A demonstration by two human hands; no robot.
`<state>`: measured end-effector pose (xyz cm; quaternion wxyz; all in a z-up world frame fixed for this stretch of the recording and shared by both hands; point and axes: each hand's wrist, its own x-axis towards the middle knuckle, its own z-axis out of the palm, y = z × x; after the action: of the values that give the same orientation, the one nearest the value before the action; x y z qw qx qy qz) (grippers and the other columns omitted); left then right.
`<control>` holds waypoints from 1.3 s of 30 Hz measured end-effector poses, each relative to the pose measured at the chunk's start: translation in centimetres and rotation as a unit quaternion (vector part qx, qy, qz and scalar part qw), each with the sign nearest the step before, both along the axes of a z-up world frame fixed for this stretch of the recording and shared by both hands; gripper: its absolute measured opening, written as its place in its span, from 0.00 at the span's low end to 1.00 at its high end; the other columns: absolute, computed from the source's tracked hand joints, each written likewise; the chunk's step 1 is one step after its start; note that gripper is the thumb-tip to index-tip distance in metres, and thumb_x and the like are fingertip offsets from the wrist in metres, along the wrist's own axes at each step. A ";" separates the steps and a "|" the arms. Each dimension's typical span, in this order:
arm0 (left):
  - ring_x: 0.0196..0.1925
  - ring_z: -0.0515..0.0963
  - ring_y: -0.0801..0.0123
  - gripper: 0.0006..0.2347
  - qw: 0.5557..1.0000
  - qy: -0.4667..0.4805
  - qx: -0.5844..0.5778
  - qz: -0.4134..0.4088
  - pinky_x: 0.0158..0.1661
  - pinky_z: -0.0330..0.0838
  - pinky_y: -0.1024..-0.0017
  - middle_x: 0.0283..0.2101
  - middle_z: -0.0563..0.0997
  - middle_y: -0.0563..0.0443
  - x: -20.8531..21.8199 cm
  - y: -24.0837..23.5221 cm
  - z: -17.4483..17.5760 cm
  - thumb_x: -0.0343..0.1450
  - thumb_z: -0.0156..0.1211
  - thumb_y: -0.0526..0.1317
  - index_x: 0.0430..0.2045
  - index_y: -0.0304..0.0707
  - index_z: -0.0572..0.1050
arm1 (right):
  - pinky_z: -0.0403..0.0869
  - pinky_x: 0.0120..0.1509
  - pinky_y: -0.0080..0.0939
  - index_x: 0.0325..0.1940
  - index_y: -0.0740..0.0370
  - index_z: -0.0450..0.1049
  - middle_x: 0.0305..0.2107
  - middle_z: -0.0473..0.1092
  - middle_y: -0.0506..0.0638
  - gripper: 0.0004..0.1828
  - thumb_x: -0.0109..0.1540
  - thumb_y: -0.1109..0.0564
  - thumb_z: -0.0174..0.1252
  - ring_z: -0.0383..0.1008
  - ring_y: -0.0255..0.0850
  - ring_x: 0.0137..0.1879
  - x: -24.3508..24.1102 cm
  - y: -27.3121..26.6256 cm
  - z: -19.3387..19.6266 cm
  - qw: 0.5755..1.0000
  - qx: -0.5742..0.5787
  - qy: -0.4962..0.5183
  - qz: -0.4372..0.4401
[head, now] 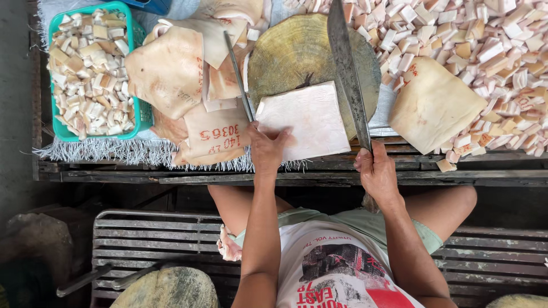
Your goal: The person uses a large knife to cut sheets of animal skin into small rectangular pieces on a wooden chopping board, occasionally sharpening the knife with a honing rod.
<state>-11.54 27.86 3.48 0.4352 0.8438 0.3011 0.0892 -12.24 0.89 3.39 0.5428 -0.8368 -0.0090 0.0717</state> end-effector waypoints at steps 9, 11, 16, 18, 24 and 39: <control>0.44 0.85 0.67 0.15 0.877 -0.182 -0.442 0.045 0.48 0.78 0.70 0.40 0.84 0.42 2.0 -4.7 -5.4 0.69 0.71 0.37 0.42 0.23 0.75 | 0.72 0.37 0.54 0.52 0.67 0.69 0.24 0.73 0.61 0.11 0.71 0.56 0.52 0.76 0.57 0.31 0.0 2.0 0.6 0.994 -0.106 -0.011 -0.004; 0.35 0.81 0.66 0.11 0.855 -0.189 -0.479 0.062 0.40 0.78 0.68 0.35 0.84 0.42 3.1 -4.5 -6.5 0.69 0.71 0.36 0.38 0.24 0.78 | 0.71 0.36 0.58 0.55 0.67 0.68 0.24 0.73 0.62 0.13 0.72 0.55 0.51 0.76 0.61 0.31 0.5 2.2 1.3 0.992 -0.127 -0.012 0.002; 0.34 0.79 0.74 0.10 0.887 -0.187 -0.421 0.043 0.38 0.74 0.73 0.35 0.84 0.48 2.5 -3.6 -6.9 0.72 0.67 0.39 0.37 0.28 0.79 | 0.75 0.36 0.59 0.56 0.67 0.64 0.26 0.75 0.61 0.14 0.71 0.55 0.46 0.79 0.60 0.32 0.0 1.2 1.2 0.989 -0.123 -0.078 0.036; 0.34 0.78 0.75 0.10 0.912 -0.183 -0.365 0.030 0.36 0.73 0.74 0.34 0.83 0.50 1.8 -3.5 -6.7 0.73 0.66 0.41 0.38 0.29 0.79 | 0.73 0.36 0.65 0.51 0.65 0.65 0.26 0.75 0.63 0.11 0.72 0.54 0.48 0.76 0.66 0.32 -0.8 0.2 0.3 0.973 -0.211 -0.077 0.049; 0.33 0.77 0.77 0.10 0.940 -0.227 -0.255 0.031 0.36 0.72 0.75 0.32 0.83 0.51 0.7 -3.8 -6.6 0.75 0.64 0.39 0.39 0.27 0.79 | 0.72 0.34 0.69 0.48 0.65 0.63 0.24 0.73 0.69 0.12 0.71 0.53 0.49 0.74 0.70 0.30 -2.3 -0.7 -2.2 0.942 -0.326 -0.049 0.057; 0.33 0.77 0.76 0.10 0.944 -0.243 -0.222 0.015 0.37 0.74 0.74 0.31 0.83 0.50 0.8 -3.4 -7.5 0.74 0.65 0.40 0.37 0.26 0.79 | 0.73 0.36 0.43 0.36 0.53 0.56 0.25 0.67 0.57 0.10 0.70 0.52 0.44 0.72 0.49 0.30 -2.6 -3.5 2.3 0.796 -0.472 -0.377 0.033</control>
<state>-10.70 24.46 -4.03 0.6702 0.6738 0.2108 0.2290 -14.82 -2.64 5.65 0.0318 -0.9491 -0.2059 -0.2362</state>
